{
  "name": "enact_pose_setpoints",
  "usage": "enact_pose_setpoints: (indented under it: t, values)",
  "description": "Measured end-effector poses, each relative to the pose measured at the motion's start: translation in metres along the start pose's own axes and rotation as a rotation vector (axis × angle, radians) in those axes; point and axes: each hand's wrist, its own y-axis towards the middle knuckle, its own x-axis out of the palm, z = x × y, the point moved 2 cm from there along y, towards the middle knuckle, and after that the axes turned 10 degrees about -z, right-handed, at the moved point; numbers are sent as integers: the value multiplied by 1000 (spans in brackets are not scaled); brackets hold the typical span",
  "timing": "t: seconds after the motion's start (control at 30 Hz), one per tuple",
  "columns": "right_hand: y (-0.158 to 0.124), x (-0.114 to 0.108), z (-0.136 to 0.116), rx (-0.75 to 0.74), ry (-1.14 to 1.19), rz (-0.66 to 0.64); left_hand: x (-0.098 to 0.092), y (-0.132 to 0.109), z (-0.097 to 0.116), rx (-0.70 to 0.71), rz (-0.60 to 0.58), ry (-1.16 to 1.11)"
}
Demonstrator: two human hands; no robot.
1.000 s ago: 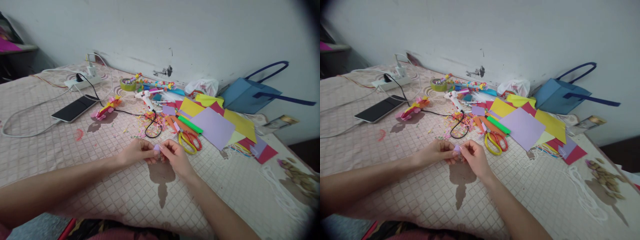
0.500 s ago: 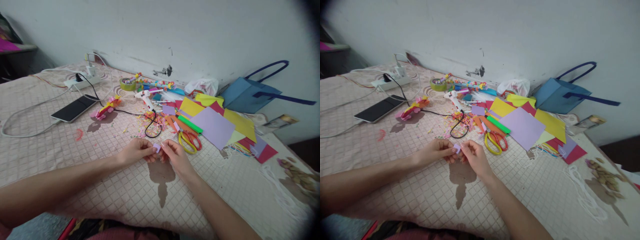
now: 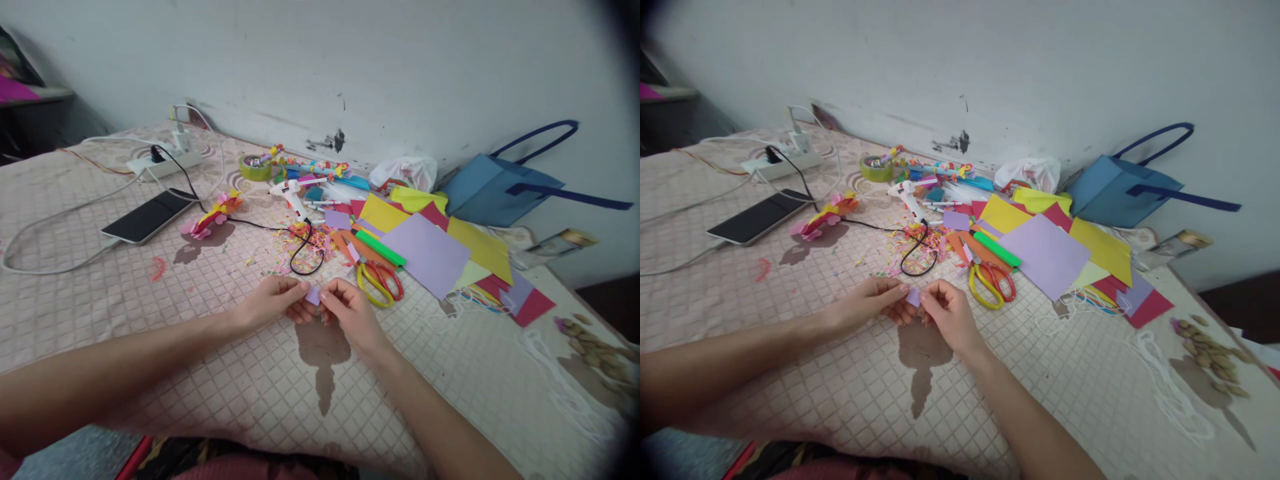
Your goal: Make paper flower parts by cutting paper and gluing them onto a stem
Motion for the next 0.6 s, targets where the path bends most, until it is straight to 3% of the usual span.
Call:
enact_pose_setpoints:
  t: [0.27, 0.5, 0.6]
  values:
    - [0, 1, -3, 1, 27, -7, -4, 0, 3, 61, 45, 129]
    - [1, -16, -14, -75, 61, 145, -18, -1, 20, 192, 244, 173]
    - [2, -11, -11, -68, 31, 76, -16, -1, 18, 184, 199, 230]
